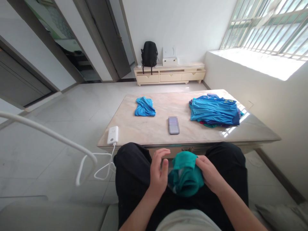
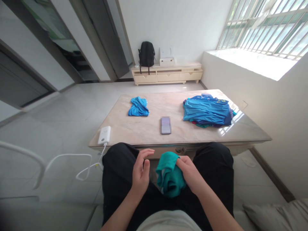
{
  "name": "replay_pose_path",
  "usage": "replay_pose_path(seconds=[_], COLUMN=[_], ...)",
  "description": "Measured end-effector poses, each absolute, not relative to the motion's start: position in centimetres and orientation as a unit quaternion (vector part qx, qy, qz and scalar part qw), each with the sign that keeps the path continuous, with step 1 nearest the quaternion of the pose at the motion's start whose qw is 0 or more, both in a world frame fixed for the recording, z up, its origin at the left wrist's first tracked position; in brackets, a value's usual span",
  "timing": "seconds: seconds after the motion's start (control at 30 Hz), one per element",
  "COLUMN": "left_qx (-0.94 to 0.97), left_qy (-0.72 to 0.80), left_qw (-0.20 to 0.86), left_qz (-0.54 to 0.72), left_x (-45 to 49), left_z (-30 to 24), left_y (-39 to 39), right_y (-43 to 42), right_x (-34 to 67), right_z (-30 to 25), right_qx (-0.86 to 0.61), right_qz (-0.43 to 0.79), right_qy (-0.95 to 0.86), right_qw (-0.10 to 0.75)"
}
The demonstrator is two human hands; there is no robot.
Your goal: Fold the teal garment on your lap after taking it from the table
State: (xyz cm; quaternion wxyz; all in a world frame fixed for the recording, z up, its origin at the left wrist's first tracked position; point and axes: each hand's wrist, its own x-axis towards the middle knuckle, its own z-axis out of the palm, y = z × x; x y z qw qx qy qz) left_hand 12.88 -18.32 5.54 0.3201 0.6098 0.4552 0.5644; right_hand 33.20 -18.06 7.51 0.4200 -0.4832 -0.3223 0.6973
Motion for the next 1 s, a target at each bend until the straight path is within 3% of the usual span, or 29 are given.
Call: replay_pose_path(seconds=[0.07, 0.17, 0.33, 0.43, 0.5, 0.67, 0.8, 1.0], left_qx=[0.652, 0.657, 0.563, 0.477, 0.444, 0.464, 0.545, 0.626], left_qy=[0.420, 0.422, 0.425, 0.373, 0.364, 0.441, 0.453, 0.468], left_qw=[0.281, 0.306, 0.531, 0.693, 0.736, 0.630, 0.532, 0.453], left_qz=[0.565, 0.544, 0.469, 0.391, 0.359, 0.439, 0.464, 0.429], left_x=[13.4, 13.9, 13.8, 13.8, 13.8, 12.5, 10.8, 11.2], left_z=[5.0, 3.9, 1.6, 0.7, 0.5, 2.4, 5.2, 7.4], left_y=[-19.5, -19.9, -18.1, -17.4, -17.2, -16.9, -17.0, -17.7], right_y=[-18.0, -17.7, -17.6, -17.8, -17.8, -17.0, -15.6, -14.6], right_x=[32.9, 32.7, 32.6, 33.0, 33.5, 36.6, 40.1, 43.2], right_z=[7.0, 7.4, 9.1, 9.0, 8.5, 6.6, 4.9, 2.6], right_qx=[-0.514, -0.453, -0.339, -0.322, -0.328, -0.410, -0.563, -0.639], right_qz=[0.691, 0.767, 0.857, 0.864, 0.853, 0.774, 0.604, 0.435], right_qy=[-0.211, -0.143, -0.169, -0.191, -0.203, -0.207, -0.256, -0.449], right_qw=[0.463, 0.431, 0.350, 0.337, 0.351, 0.436, 0.503, 0.449])
